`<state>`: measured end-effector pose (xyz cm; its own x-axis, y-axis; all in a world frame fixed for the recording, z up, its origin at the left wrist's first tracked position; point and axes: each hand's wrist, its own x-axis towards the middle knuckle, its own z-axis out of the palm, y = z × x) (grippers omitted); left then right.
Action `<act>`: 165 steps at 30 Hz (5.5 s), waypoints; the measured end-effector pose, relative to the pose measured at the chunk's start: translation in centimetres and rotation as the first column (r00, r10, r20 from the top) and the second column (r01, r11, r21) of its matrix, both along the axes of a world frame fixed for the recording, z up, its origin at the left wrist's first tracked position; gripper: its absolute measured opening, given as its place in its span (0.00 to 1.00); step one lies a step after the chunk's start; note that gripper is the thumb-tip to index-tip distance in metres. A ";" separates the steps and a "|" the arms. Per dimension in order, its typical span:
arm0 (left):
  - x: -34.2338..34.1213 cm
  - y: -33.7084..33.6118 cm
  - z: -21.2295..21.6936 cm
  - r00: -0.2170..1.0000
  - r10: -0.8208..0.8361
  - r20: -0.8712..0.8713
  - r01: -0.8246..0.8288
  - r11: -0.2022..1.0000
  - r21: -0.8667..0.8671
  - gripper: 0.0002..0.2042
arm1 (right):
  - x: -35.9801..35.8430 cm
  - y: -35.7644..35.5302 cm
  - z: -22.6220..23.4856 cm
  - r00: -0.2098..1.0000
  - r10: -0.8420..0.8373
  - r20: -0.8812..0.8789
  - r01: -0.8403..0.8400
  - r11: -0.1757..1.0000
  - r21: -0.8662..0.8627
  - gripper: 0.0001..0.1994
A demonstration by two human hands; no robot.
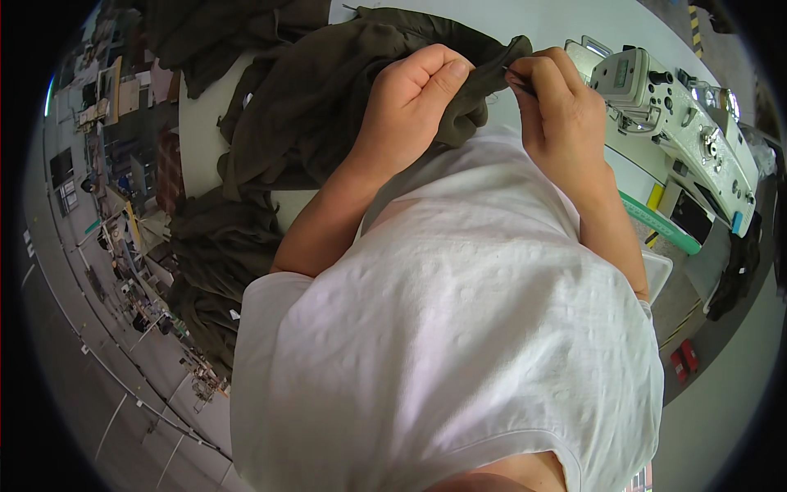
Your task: Trimming excess threads from garments using snips.
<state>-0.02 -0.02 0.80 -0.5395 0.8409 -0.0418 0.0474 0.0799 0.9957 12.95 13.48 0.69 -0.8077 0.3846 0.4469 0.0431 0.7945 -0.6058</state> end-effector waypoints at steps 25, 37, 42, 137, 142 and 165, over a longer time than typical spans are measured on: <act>-3.6 -1.4 -1.3 0.975 0.000 0.224 0.027 0.993 -0.117 0.09 | -0.6 4.7 0.0 0.964 0.003 0.267 0.123 0.881 -0.456 0.12; -1.6 -1.0 -0.3 0.996 -0.084 -0.041 0.079 0.991 -0.110 0.08 | -1.4 2.1 -2.2 0.984 0.179 -0.011 -0.132 0.678 -0.723 0.09; -1.2 -0.3 -1.3 0.825 0.005 -0.566 0.065 0.993 0.104 0.11 | -1.1 1.8 -3.5 0.964 0.115 -0.239 -0.198 0.910 -0.364 0.10; 2.5 2.5 -3.0 0.333 -0.403 -0.852 0.669 0.738 -0.088 0.06 | 8.3 -3.7 -7.6 0.953 -0.256 -0.160 0.085 0.735 -0.672 0.13; 1.9 2.7 -2.9 0.324 -0.354 -0.877 0.649 0.758 -0.066 0.06 | 8.0 -2.5 -7.1 0.977 -0.167 -0.133 0.028 0.717 -0.697 0.14; 2.3 0.6 -2.7 0.624 0.011 -0.782 0.411 0.846 0.340 0.10 | 5.1 -2.6 -2.7 0.998 0.019 -0.064 -0.058 0.719 -0.692 0.07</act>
